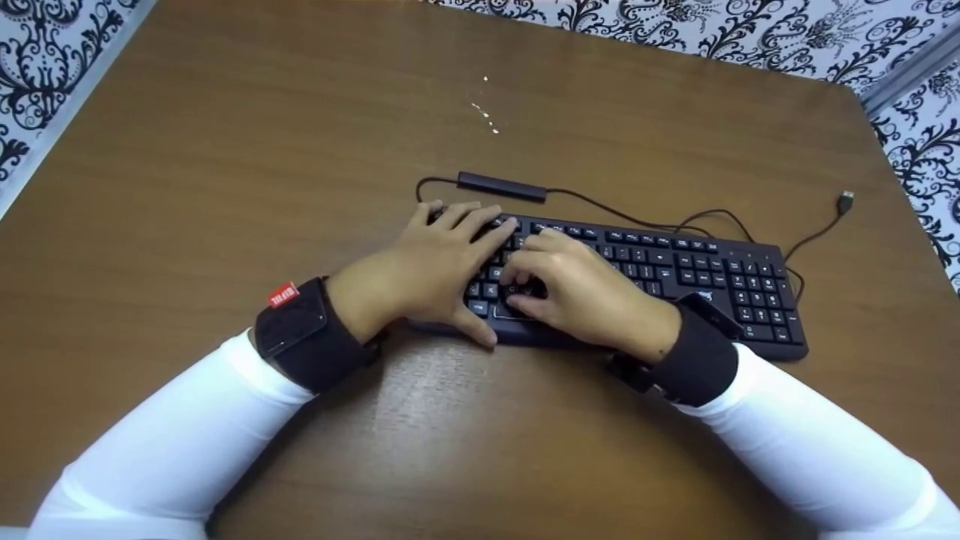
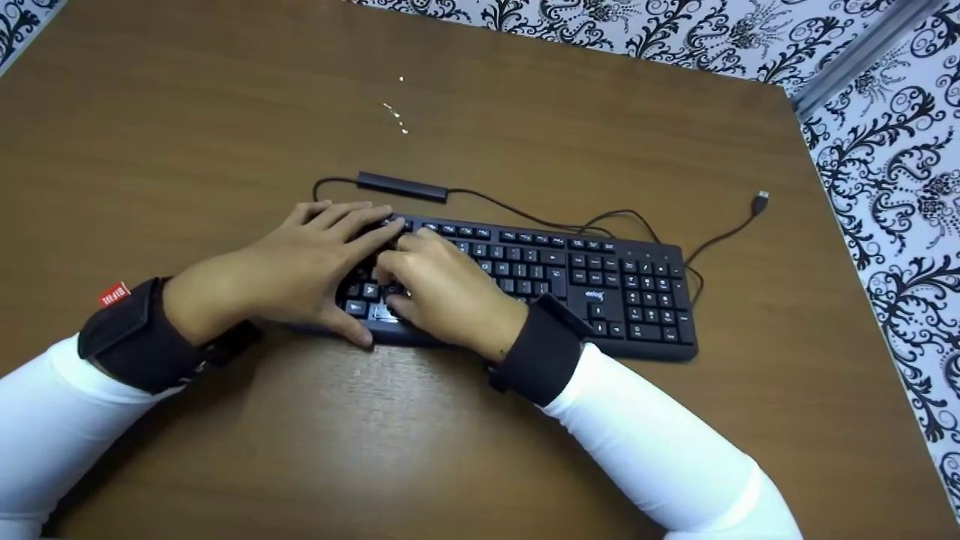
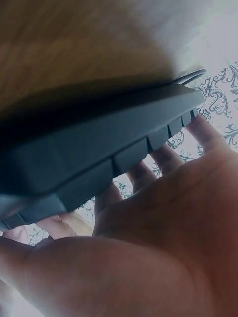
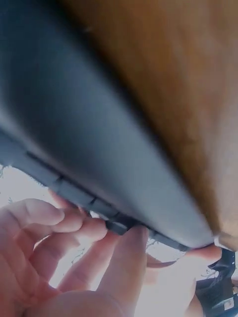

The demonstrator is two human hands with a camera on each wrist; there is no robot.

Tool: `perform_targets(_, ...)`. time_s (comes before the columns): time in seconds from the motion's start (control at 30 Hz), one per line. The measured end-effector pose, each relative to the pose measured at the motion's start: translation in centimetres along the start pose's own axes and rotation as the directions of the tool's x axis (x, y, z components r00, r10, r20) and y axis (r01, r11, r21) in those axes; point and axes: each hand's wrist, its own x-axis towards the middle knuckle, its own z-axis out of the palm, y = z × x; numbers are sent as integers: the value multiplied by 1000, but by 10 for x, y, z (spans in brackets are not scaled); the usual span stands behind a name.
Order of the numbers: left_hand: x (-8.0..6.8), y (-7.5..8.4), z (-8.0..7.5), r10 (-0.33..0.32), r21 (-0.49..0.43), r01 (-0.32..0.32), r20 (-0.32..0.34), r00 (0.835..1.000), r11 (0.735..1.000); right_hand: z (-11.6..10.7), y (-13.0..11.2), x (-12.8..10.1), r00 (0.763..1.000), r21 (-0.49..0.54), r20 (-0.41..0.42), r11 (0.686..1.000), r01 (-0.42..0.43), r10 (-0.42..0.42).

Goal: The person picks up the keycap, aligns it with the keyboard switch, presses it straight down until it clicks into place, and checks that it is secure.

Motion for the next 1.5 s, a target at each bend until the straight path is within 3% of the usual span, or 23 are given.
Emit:
perform_targets(0.47, 0, 1, -2, 0, -4, 0, -3, 1000, 1000, -1, -6, 3, 998, -26, 28, 998, -51, 52)
perform_targets(0.87, 0, 3, -3, 7, 2, -7, 0, 1000, 1000, -8, -7, 4, 999, -22, 32, 999, -31, 32)
perform_targets(1.5, -2, 0, 2, 4, -28, -5, -15, 1000, 1000, 1, -17, 2, 999, -189, 0, 981, 51, -52)
